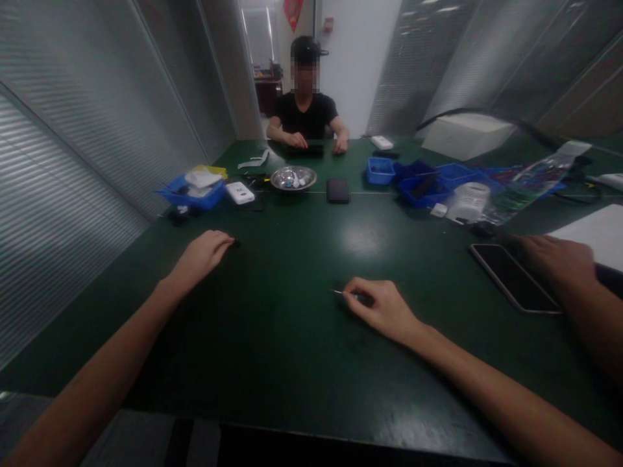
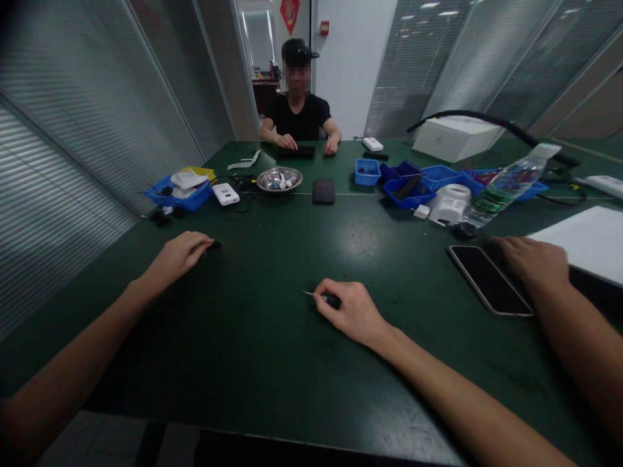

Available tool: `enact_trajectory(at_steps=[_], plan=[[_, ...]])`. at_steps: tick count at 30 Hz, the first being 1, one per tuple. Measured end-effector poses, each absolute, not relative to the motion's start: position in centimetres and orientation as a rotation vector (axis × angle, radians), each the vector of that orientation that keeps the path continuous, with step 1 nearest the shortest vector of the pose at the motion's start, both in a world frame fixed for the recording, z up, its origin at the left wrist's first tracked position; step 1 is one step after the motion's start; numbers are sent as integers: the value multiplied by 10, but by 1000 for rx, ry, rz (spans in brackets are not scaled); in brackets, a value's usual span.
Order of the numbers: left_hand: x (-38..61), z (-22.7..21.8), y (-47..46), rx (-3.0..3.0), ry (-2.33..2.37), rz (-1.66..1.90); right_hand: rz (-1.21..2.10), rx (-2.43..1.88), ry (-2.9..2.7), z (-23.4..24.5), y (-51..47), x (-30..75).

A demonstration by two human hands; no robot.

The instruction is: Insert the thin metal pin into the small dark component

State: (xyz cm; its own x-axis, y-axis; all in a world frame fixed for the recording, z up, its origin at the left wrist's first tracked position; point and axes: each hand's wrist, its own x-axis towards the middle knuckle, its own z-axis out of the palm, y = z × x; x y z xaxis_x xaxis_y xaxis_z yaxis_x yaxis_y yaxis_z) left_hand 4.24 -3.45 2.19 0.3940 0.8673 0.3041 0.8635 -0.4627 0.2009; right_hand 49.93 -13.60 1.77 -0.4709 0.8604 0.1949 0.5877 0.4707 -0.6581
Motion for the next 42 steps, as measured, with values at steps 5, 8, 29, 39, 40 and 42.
enact_trajectory(at_steps=[5, 8, 29, 39, 40, 42], plan=[[54, 26, -45, 2820, 1681, 291, 700, -1187, -2216, 19, -138, 500], [58, 22, -49, 2871, 1761, 158, 693, -1183, -2219, 20, -140, 500], [243, 13, -104, 2311, 851, 640, 677, -1155, -2279, 20, -136, 499], [241, 12, -105, 2303, 846, 635, 692, -1159, -2286, 26, -137, 499], [241, 12, -105, 2300, 841, 632, 688, -1159, -2288, 25, -137, 499], [241, 13, -104, 2299, 831, 622, 678, -1160, -2286, 25, -137, 497]])
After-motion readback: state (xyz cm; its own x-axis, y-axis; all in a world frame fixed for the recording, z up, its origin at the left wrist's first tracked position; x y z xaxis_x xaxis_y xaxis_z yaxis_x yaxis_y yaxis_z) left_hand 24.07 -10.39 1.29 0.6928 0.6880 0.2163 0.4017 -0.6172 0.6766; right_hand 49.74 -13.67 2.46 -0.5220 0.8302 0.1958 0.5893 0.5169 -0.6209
